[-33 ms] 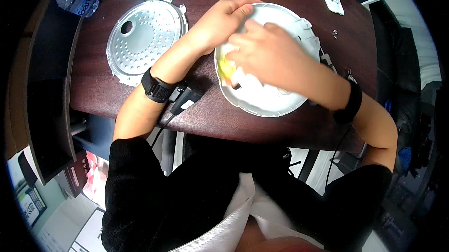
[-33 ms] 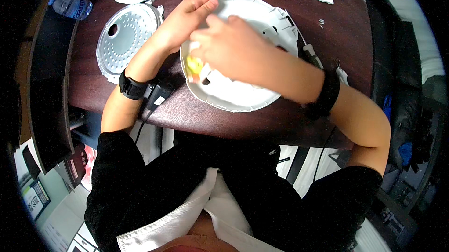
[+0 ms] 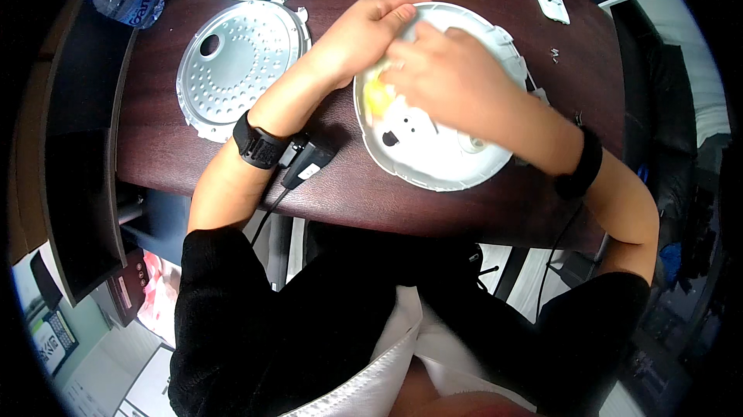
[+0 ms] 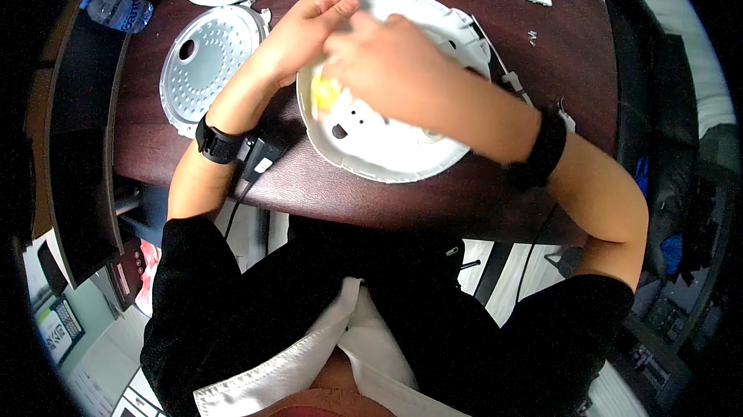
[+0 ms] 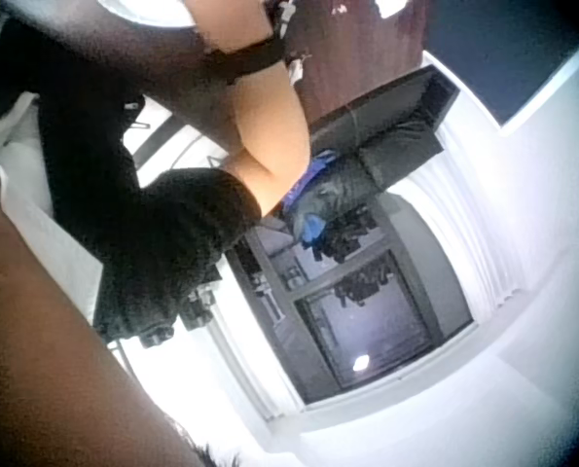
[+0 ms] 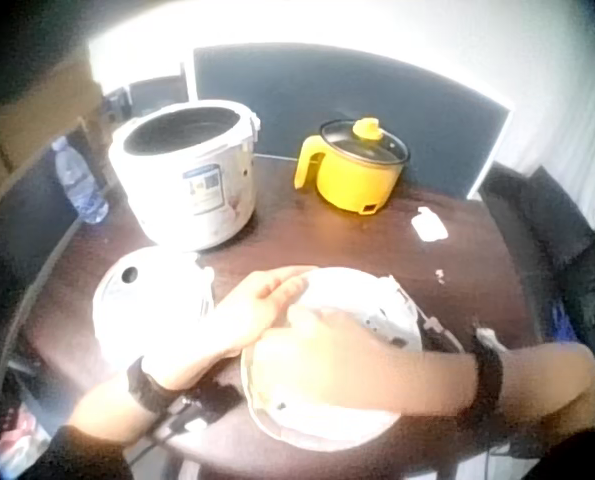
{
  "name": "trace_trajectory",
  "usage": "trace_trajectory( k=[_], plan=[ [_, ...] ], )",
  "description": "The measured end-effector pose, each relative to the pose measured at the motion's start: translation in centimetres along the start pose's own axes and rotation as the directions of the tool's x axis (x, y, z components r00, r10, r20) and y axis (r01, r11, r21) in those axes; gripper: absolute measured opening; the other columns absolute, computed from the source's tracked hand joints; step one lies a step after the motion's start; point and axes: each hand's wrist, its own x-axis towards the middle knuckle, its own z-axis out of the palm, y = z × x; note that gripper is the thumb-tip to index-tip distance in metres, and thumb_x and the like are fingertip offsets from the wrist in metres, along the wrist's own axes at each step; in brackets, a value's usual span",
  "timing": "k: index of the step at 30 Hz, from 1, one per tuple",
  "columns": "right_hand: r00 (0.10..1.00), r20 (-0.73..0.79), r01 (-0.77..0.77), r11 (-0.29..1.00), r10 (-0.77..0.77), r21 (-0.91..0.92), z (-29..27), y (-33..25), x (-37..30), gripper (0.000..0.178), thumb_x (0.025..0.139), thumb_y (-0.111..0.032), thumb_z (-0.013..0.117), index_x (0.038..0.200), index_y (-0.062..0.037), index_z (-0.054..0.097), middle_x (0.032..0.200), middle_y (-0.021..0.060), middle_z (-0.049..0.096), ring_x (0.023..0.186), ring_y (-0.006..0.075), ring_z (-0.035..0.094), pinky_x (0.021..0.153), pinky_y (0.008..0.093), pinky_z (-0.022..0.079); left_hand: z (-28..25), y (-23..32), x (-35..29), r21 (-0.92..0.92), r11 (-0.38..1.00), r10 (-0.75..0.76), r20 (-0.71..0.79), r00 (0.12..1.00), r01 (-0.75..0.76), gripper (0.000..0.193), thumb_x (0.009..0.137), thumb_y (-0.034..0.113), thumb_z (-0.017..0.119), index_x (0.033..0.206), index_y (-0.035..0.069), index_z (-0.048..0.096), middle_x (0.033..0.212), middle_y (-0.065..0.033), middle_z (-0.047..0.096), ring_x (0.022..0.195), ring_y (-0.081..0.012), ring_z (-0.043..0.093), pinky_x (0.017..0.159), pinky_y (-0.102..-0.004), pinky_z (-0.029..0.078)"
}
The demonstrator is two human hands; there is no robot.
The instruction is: The person cleans the interior of a white plastic appliance lid with a cloth, then attaches a handle and secures it with screws using a screwdriver. The person then places the lid onto the main body of the appliance.
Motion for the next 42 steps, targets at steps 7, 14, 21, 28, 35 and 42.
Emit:
trace_trajectory(
  k=[7, 14, 21, 28, 35, 42],
  plan=[
    [0.999, -0.024, 0.035, 0.998, -0.034, 0.061, 0.3, -1.2, -0.2, 0.02, 0.07, -0.017, 0.065, 0.09, -0.0172, 0.068, 0.097, 0.0008, 0.057, 0.094, 0.0196, 0.053, 0.077, 0.0325, 0.047, 0.3, -0.8, 0.1, -0.052, 0.989, -0.142, -0.032, 0.989, 0.14, 0.034, 0.098, 0.02, 0.041, 0.122, -0.002, 0.05, 0.105, -0.0097, 0.062, 0.089, -0.0127, 0.061, 0.076, -0.0248, 0.051],
    [0.995, -0.091, -0.045, 0.998, 0.048, 0.043, 1.4, 0.1, -0.2, 0.021, 0.072, -0.018, 0.063, 0.093, -0.0182, 0.067, 0.093, 0.001, 0.055, 0.09, 0.0203, 0.054, 0.075, 0.0343, 0.048, 0.4, 0.2, -0.2, -0.161, 0.976, -0.151, -0.02, 0.988, 0.146, 0.034, 0.098, 0.024, 0.042, 0.118, -0.001, 0.054, 0.102, -0.0085, 0.063, 0.09, -0.0125, 0.061, 0.075, -0.0253, 0.051],
    [0.932, 0.123, -0.318, 0.931, 0.342, -0.178, 0.2, 3.7, -3.5, 0.024, 0.076, -0.018, 0.064, 0.1, -0.0146, 0.065, 0.095, 0.0062, 0.057, 0.085, 0.0235, 0.058, 0.065, 0.0343, 0.052, 0.2, -0.8, 0.1, -0.119, 0.986, -0.111, 0.057, 0.992, 0.118, 0.035, 0.098, 0.023, 0.039, 0.12, -0.001, 0.054, 0.102, -0.0085, 0.064, 0.085, -0.0119, 0.063, 0.075, -0.0243, 0.052],
    [0.885, 0.157, -0.408, 0.893, 0.438, -0.189, -0.8, 2.6, -4.5, 0.023, 0.077, -0.014, 0.066, 0.1, -0.0103, 0.063, 0.088, 0.0045, 0.054, 0.08, 0.0218, 0.055, 0.065, 0.0323, 0.049, 0.7, 0.2, -0.1, -0.122, 0.985, -0.115, 0.045, 0.992, 0.12, 0.043, 0.099, 0.031, 0.036, 0.118, -0.002, 0.055, 0.102, -0.0104, 0.064, 0.087, -0.0142, 0.063, 0.078, -0.0258, 0.051],
    [0.875, -0.279, -0.426, 0.903, 0.397, -0.051, 0.2, 1.7, -0.1, 0.018, 0.074, -0.013, 0.065, 0.089, -0.0065, 0.059, 0.085, 0.0076, 0.054, 0.081, 0.0242, 0.058, 0.067, 0.0374, 0.052, 1.0, 1.6, -0.5, -0.277, 0.95, -0.181, -0.105, 0.978, 0.146, 0.064, 0.096, 0.053, 0.03, 0.115, -0.002, 0.057, 0.098, -0.0093, 0.064, 0.091, -0.0144, 0.062, 0.082, -0.028, 0.05],
    [0.886, -0.327, -0.186, 0.899, 0.328, 0.397, 0.6, -1.2, 2.5, 0.012, 0.077, -0.01, 0.061, 0.085, -0.0025, 0.056, 0.086, 0.0129, 0.053, 0.082, 0.0292, 0.057, 0.073, 0.0396, 0.048, 0.3, 2.5, -1.0, -0.328, 0.937, -0.191, -0.197, 0.962, 0.119, 0.057, 0.092, 0.055, 0.041, 0.098, 0.002, 0.062, 0.08, -0.0068, 0.062, 0.063, -0.0122, 0.059, 0.054, -0.0253, 0.049]
  ],
)
